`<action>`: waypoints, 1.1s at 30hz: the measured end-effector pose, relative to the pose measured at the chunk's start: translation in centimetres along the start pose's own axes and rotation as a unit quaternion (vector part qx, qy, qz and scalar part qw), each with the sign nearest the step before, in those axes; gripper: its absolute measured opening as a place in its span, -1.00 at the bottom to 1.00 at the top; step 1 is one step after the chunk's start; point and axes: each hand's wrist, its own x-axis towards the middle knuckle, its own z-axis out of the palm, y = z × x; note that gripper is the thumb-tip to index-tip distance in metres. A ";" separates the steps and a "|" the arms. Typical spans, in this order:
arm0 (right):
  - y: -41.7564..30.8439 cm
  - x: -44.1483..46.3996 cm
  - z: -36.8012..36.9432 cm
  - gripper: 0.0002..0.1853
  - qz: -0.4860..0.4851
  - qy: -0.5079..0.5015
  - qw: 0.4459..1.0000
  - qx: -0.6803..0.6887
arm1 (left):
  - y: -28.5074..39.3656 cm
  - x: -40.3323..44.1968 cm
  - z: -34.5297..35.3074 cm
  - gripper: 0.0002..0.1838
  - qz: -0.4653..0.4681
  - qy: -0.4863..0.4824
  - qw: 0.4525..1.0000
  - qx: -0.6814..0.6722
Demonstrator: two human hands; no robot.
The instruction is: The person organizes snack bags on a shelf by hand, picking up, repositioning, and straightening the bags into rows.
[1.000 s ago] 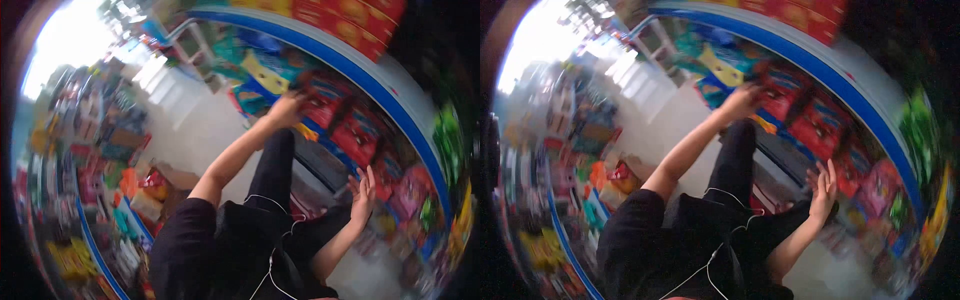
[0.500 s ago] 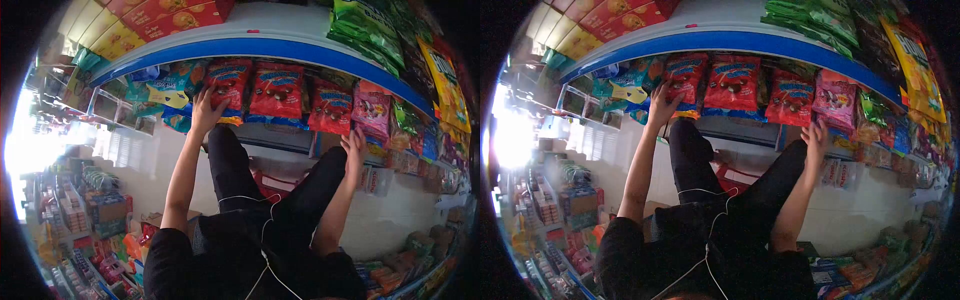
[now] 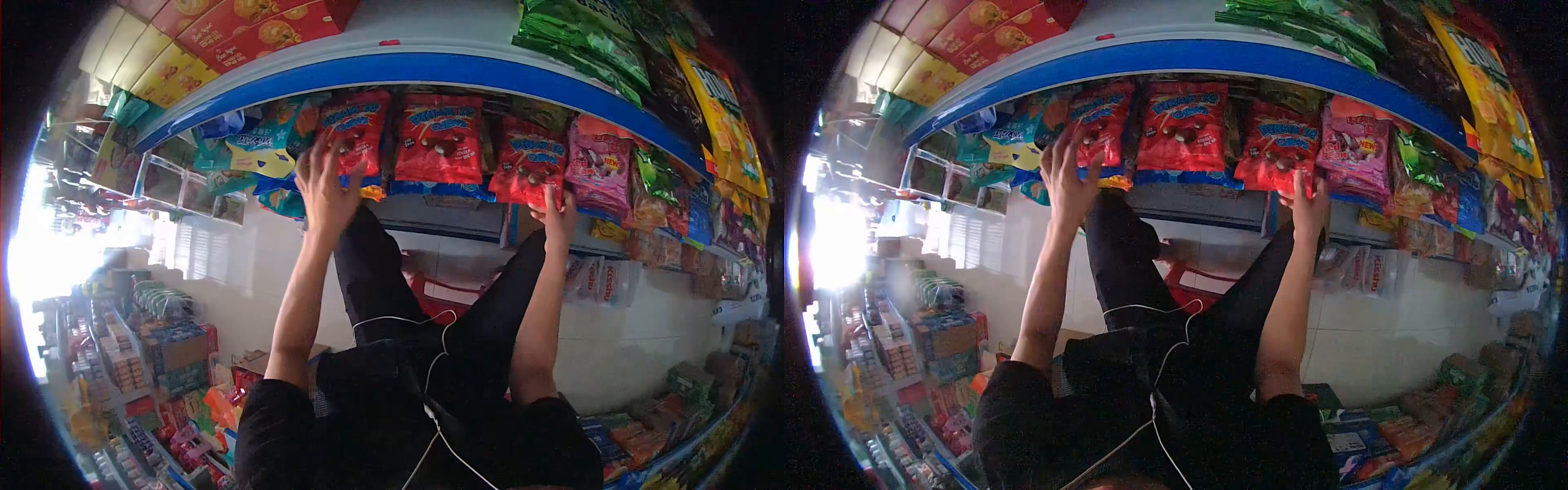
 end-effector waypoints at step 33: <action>-5.9 -6.6 5.9 -0.37 -0.098 -0.220 0.969 0.060 | 10.1 3.8 2.5 -0.49 -0.216 -0.262 0.570 -0.748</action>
